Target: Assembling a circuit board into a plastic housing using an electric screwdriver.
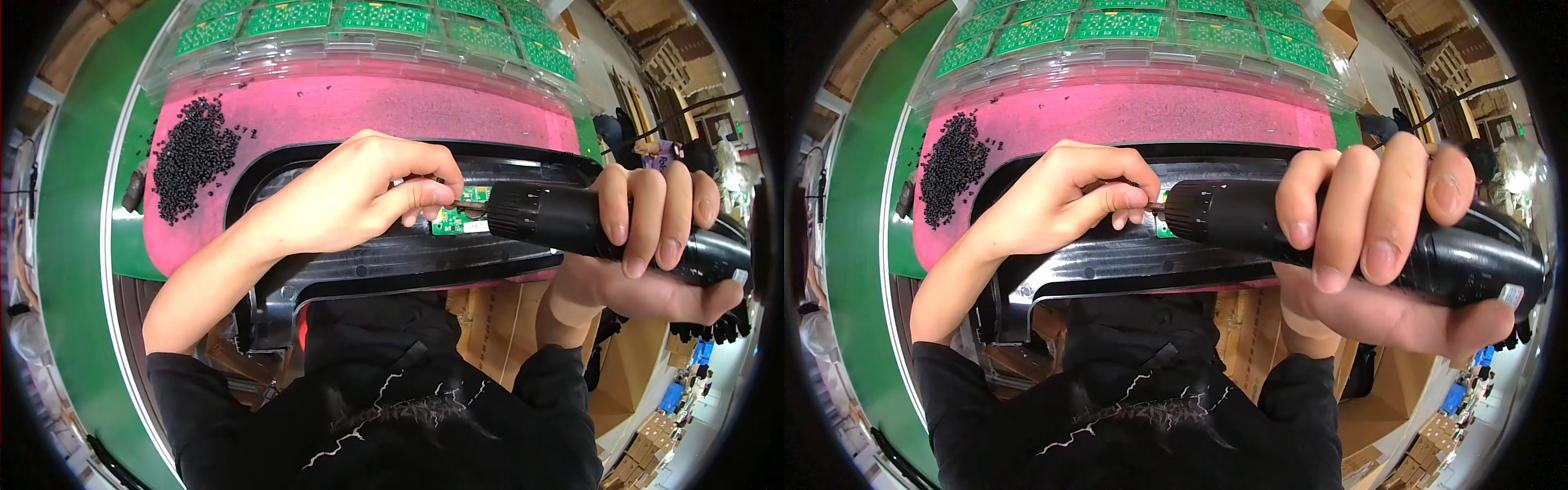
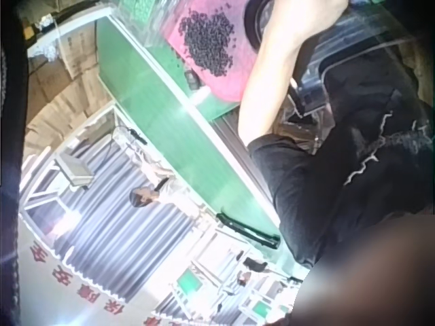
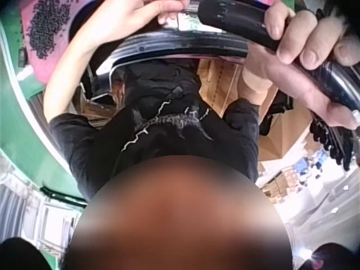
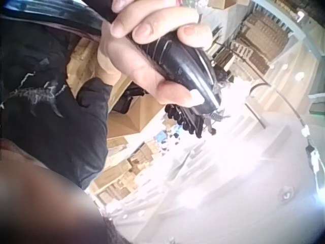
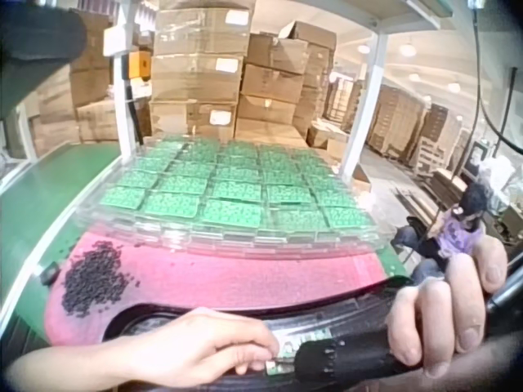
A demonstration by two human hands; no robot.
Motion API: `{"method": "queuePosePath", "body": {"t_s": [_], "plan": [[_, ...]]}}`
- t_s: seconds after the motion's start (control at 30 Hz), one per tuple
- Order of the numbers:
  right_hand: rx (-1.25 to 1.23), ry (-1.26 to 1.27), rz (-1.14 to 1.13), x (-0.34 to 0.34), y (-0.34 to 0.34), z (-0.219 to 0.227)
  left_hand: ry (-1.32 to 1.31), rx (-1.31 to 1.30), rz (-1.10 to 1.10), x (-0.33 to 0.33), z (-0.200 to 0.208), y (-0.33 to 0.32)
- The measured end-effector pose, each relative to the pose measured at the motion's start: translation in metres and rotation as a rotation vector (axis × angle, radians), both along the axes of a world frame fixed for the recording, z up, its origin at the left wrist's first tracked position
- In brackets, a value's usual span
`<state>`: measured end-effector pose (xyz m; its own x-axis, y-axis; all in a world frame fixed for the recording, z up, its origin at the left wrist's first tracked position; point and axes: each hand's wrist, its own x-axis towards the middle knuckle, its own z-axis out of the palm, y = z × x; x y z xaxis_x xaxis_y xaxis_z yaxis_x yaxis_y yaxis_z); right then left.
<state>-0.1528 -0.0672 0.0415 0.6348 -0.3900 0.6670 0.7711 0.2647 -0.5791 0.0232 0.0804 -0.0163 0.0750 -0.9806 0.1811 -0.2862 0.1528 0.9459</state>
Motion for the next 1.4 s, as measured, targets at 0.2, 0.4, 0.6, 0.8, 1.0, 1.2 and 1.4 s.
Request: {"method": "queuePosePath", "body": {"t_s": [0.2,0.4,0.6,0.8,1.0,1.2,1.4], "plan": [[-0.001,-0.046,-0.100,-0.005,0.007,0.000,0.074,0.028,-0.013,-0.001,0.002,0.000],[-0.045,-0.095,-0.009,0.001,0.005,-0.002,0.109,0.086,-0.115,-0.001,0.000,0.000],[-0.177,0.175,0.056,0.010,0.004,-0.018,-0.337,-0.036,0.075,-0.001,-0.008,-0.001],[-0.216,0.266,0.004,0.014,0.006,-0.033,-0.480,0.003,0.162,0.000,0.000,-0.001],[-0.241,0.327,0.015,0.021,0.017,-0.033,-0.398,0.046,0.234,-0.002,0.003,0.002],[-0.320,0.361,0.102,0.030,0.024,-0.027,-0.444,-0.011,0.248,-0.002,-0.004,0.003],[-0.185,0.405,-0.182,0.024,0.038,-0.029,-0.579,0.053,0.082,0.004,-0.008,0.005]]}}
